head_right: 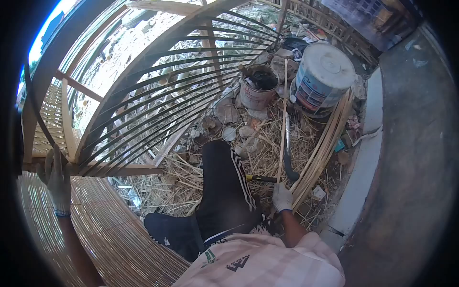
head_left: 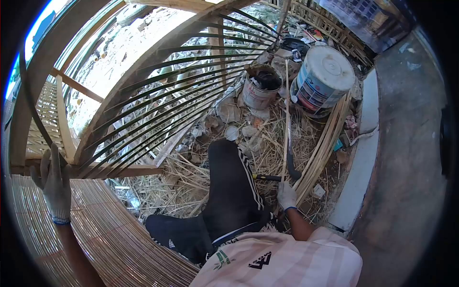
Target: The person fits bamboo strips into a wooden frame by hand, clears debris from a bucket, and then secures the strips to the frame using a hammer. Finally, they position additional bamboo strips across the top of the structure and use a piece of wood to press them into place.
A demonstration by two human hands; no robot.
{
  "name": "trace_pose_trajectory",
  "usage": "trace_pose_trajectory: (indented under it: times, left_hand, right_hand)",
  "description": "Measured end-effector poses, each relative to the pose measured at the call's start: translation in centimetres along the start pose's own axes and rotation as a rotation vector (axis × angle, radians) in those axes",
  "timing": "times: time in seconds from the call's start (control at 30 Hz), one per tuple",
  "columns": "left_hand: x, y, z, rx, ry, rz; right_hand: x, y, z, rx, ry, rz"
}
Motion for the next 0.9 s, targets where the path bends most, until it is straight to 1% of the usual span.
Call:
trace_pose_trajectory:
  times: [0.03,0.1,0.17,0.23,0.33,0.37,0.43,0.47,0.5,0.57,0.63,0.7,0.73,0.83,0.87,0.9]
  left_hand:
    - [-0.1,-0.4,0.1,0.054,0.015,0.001]
    - [-0.1,-0.8,0.4,0.033,0.036,0.039]
    - [-0.4,-1.2,0.6,0.019,0.047,0.063]
    - [-0.6,-1.8,1.3,0.075,0.001,0.035]
    - [-0.9,-2.7,2.5,0.088,-0.017,0.038]
    - [-1.0,-3.0,2.8,0.111,-0.035,0.027]
    - [-1.0,-2.9,2.5,0.102,-0.064,0.015]
    - [-0.9,-2.7,2.5,0.1,-0.034,0.04]
    - [-0.7,-2.6,2.3,0.097,-0.002,0.062]
    - [-0.6,-2.2,1.9,0.102,-0.012,0.044]
    - [-0.9,-2.3,1.9,0.1,-0.02,0.031]
    - [-0.7,-2.2,2.4,0.101,0.017,0.054]
    - [-0.7,-2.3,2.9,0.083,0.027,0.064]
    - [-0.9,-3.0,3.6,0.072,0.015,0.058]
    - [-0.9,-3.2,3.8,0.086,-0.011,0.038]
    - [-0.9,-3.2,3.9,0.102,-0.036,0.011]
  right_hand:
    - [0.0,0.1,-0.2,0.02,-0.02,0.011]
    - [0.5,0.3,-0.3,0.038,-0.031,0.041]
    - [0.9,0.7,-0.5,-0.019,-0.058,0.033]
    - [1.0,0.9,-1.4,-0.048,-0.041,0.03]
    - [0.9,-0.2,-4.4,0.036,0.07,0.007]
    - [1.1,-0.1,-4.9,0.033,0.069,0.014]
    - [1.4,0.2,-6.4,0.122,0.316,0.121]
    - [1.7,0.5,-6.9,0.172,0.317,0.178]
    - [2.0,0.3,-7.5,0.175,0.316,0.174]
    - [2.2,0.7,-8.7,0.269,0.436,0.28]
    - [2.4,1.5,-8.2,0.227,0.46,0.296]
    - [2.2,3.2,-7.7,0.165,0.513,0.302]
    - [1.9,2.1,-8.6,0.165,0.585,0.325]
    - [1.4,2.6,-8.3,0.223,0.643,0.359]
    - [1.1,2.6,-8.2,0.212,0.595,0.364]
    - [0.9,3.2,-7.7,0.213,0.601,0.367]
Point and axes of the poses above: each hand's wrist, its own x-axis towards the middle knuckle, its own z-axis out of the palm, y = z × x, the point moved 4 cm from there along x, towards the middle knuckle, and after that the axes turned 7 degrees about -z, right-handed, at the moved point
